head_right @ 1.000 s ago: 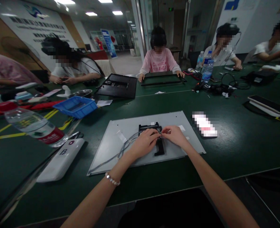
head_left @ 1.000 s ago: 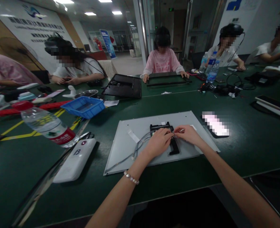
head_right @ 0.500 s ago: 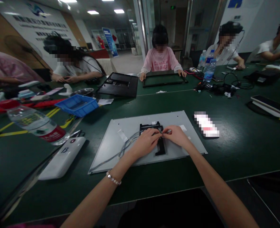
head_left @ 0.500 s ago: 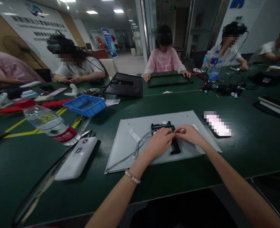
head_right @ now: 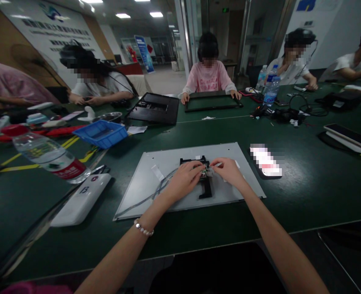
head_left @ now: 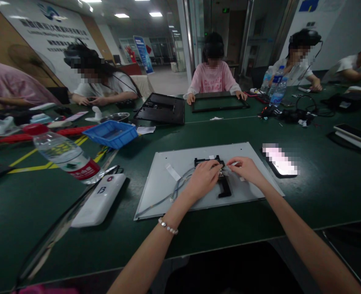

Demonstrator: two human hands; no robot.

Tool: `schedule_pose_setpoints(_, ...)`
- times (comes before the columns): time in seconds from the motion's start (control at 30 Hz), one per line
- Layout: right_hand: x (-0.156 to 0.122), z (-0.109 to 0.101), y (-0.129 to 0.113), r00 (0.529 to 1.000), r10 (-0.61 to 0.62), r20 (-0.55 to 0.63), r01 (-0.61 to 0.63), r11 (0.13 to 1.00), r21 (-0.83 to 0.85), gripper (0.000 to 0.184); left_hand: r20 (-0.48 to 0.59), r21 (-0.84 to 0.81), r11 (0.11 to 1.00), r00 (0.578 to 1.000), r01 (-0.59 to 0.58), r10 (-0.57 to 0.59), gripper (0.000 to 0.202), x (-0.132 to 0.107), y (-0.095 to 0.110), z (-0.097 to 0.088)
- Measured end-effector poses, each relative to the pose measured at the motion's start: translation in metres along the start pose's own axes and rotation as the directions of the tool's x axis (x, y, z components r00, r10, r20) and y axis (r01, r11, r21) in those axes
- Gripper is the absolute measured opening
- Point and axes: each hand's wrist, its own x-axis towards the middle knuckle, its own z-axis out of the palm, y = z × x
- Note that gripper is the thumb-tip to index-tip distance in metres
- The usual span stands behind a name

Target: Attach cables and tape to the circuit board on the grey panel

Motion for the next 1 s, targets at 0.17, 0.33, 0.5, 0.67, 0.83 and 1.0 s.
schedule_pose_setpoints(0.17,0.000,-0.001,-0.001,1.000,-0.016,-0.012,0.016,0.999,-0.032,0.020,-0.185,-0.029,0.977,0.959,0.211,-0.213,0.029,0.000,-0.034,-0.024)
schedule_pose_setpoints(0.33,-0.003,0.001,-0.003,0.999,-0.042,-0.001,0.042,0.999,-0.005,0.020,-0.176,0.010,0.873,0.860,0.488,-0.479,0.035,-0.029,-0.094,-0.037)
schedule_pose_setpoints(0.5,-0.005,0.004,-0.006,0.999,-0.042,0.031,0.042,0.999,-0.002,0.019,-0.070,0.030,0.765,0.765,0.643,-0.641,0.042,-0.066,-0.131,-0.031)
schedule_pose_setpoints(0.67,-0.004,0.005,-0.006,0.998,-0.036,0.043,0.038,0.998,-0.045,0.018,0.074,-0.147,0.775,0.788,0.615,-0.612,0.028,-0.072,-0.137,-0.033)
schedule_pose_setpoints(0.83,-0.004,0.004,-0.006,0.998,-0.052,0.045,0.054,0.998,-0.035,0.018,0.064,-0.350,0.690,0.751,0.633,-0.657,0.025,-0.072,-0.131,-0.045)
schedule_pose_setpoints(1.0,-0.006,0.005,-0.009,0.996,-0.088,0.017,0.088,0.996,-0.032,0.018,0.095,-0.585,0.594,0.774,0.552,-0.626,0.027,-0.074,-0.118,-0.055)
